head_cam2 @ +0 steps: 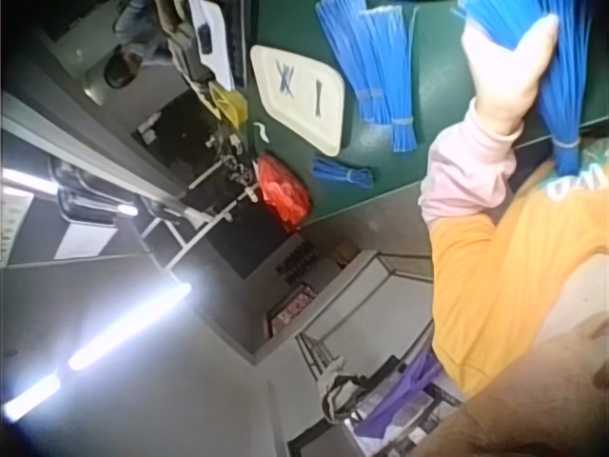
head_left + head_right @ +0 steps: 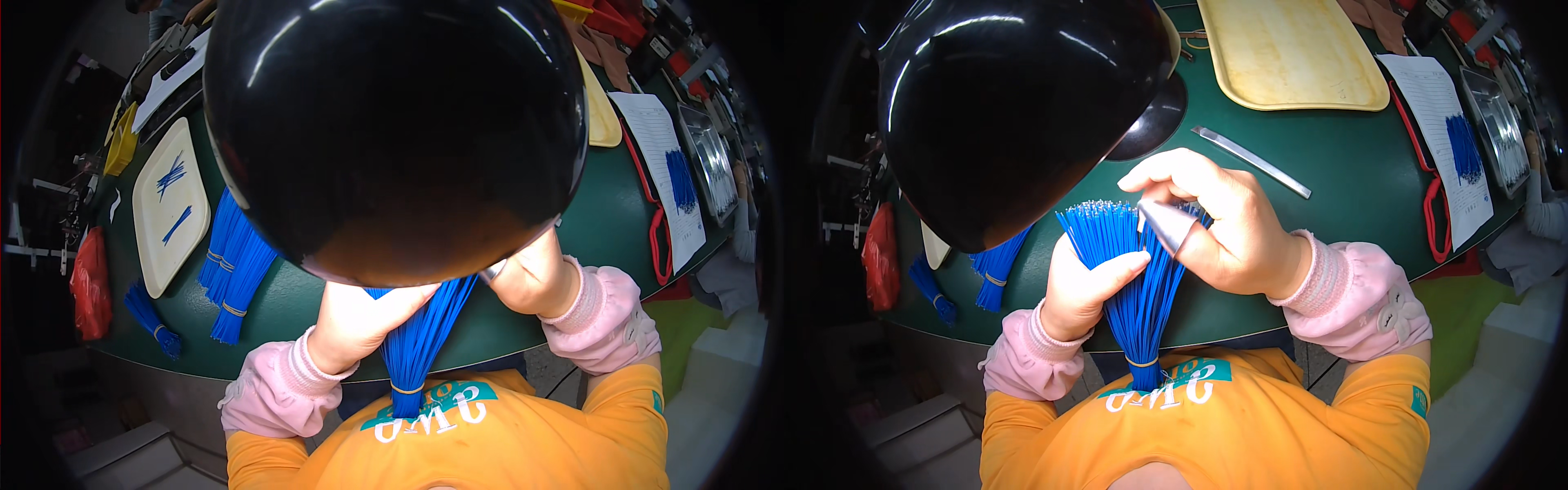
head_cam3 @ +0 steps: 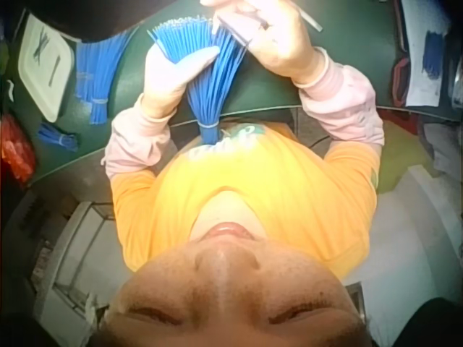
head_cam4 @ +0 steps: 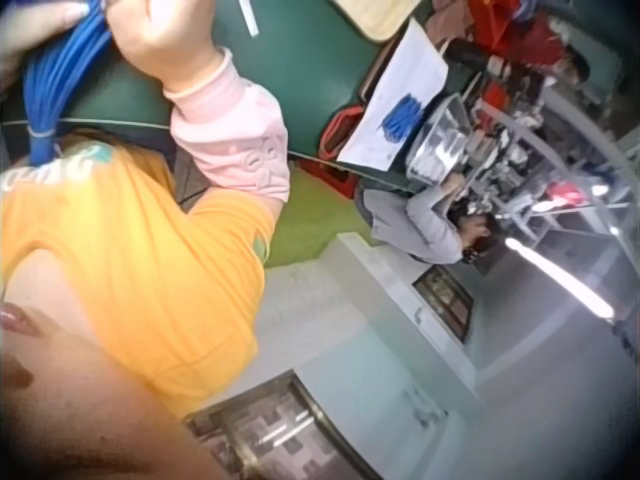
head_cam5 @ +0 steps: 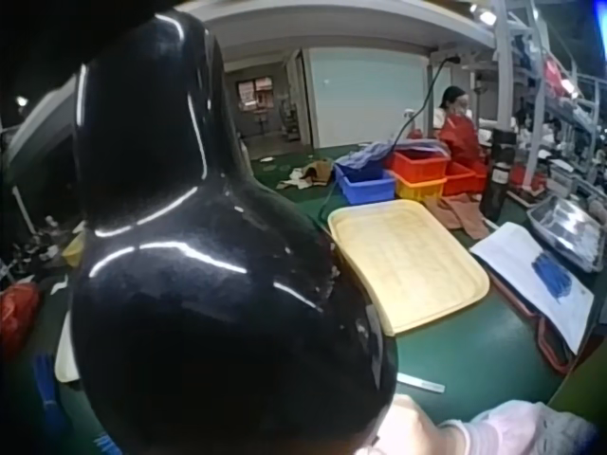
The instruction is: Grouping, counting, and organizing small blue plastic components on an assembly line workbench.
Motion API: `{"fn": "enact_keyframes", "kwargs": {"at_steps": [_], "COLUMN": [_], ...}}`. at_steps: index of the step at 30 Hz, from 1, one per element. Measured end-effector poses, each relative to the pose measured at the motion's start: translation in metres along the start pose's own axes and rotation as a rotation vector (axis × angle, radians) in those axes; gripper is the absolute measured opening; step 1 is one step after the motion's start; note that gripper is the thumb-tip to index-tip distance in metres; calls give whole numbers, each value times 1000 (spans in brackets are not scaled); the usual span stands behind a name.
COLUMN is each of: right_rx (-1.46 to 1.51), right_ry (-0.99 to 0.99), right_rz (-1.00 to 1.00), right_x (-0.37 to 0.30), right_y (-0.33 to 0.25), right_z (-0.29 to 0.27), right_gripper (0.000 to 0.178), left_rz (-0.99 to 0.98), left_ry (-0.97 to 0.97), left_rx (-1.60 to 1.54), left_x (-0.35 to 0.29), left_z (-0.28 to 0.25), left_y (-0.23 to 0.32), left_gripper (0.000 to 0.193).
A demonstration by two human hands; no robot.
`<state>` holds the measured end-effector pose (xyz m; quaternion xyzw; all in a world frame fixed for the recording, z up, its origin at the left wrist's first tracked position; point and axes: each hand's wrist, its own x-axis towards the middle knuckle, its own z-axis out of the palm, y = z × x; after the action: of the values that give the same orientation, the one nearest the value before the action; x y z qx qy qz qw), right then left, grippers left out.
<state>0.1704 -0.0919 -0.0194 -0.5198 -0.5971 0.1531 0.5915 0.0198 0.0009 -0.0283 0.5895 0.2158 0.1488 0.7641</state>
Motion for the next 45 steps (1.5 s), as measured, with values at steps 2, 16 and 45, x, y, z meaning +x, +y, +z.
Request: {"fn": "enact_keyframes", "kwargs": {"at_steps": [2,16,45], "right_rx": [74,99,-88], "right_ry": [8,-17,-72], "right_rz": [24,41,-131], "right_x": [0,0,5], "right_y": [1,2,-1], "right_z": [0,1,-3], "right_gripper": [25,27,24], "left_rz": [34,-31,-147], "left_ry": [37,45,-6], "left_rx": [-7,-82,-315], "left_x": [-1,-1,2], "left_z": [2,0,-3], "left_y": [-2,-2,-5], "left_gripper": [24,23,25]}}
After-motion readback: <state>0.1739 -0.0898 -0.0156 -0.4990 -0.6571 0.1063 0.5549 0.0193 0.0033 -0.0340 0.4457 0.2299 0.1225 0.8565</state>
